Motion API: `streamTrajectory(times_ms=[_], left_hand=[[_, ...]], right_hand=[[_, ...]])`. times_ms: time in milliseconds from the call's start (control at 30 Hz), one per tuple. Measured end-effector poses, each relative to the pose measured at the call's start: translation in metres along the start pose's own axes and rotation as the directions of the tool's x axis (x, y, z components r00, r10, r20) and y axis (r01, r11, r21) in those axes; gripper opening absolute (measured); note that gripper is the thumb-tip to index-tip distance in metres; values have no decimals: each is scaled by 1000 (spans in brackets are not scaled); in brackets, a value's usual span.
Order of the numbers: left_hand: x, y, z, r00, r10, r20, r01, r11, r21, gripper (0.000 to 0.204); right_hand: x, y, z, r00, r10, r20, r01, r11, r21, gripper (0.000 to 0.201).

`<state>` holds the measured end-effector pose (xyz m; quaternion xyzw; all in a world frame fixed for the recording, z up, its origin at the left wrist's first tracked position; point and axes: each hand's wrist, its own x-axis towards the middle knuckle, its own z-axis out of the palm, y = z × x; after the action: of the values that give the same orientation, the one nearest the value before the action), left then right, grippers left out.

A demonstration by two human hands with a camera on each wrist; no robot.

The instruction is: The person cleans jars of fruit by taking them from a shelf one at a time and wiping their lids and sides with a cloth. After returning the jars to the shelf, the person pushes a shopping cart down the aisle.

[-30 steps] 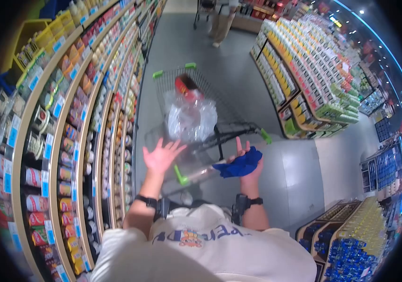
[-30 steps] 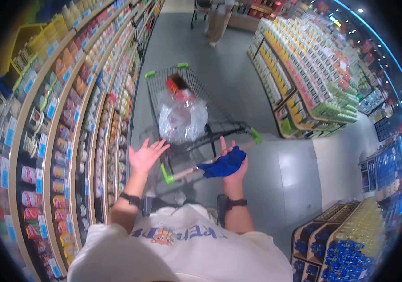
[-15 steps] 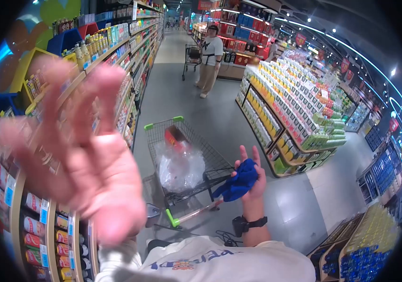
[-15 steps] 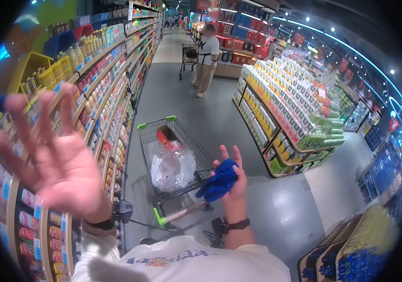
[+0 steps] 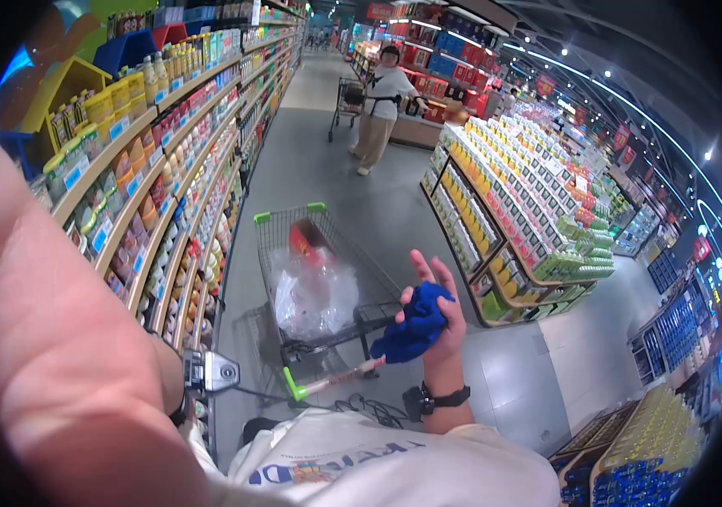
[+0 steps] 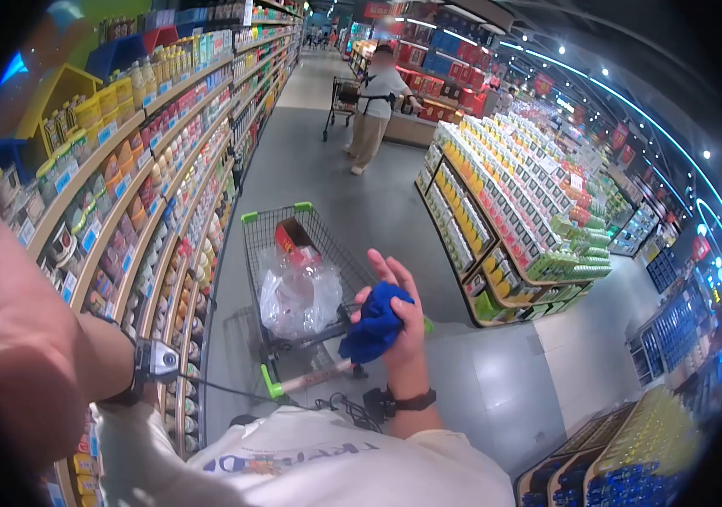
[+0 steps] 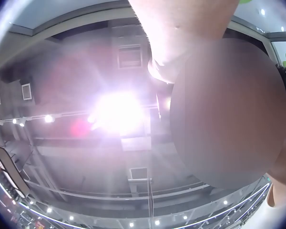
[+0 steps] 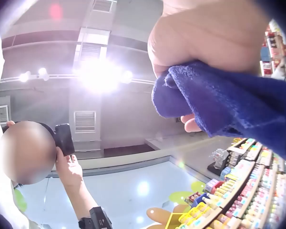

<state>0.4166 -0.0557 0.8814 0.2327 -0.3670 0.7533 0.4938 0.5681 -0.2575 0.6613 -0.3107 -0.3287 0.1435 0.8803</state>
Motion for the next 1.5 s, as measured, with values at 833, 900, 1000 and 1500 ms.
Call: streamTrajectory(times_ms=[833,900,1000,1500], left_hand=[[30,0,-47,918,-34,394,-85,956,281,75],[24,5,-47,927,-31,375,-87,952,294,75],[27,0,-48,927,21,374,-129,955,268,74],[24,14,-68,913,22,408,-188,909,373,73]], right_hand=[[-43,-7,-43,956,-117,-267,62,976,-207,57],[-47,-6,-48,950,-129,-285,67,973,-219,57],[-58,0,-61,954,-115,-277,56,975,-213,53],[-35,27,-38,958,24,-285,-108,953,-283,47]])
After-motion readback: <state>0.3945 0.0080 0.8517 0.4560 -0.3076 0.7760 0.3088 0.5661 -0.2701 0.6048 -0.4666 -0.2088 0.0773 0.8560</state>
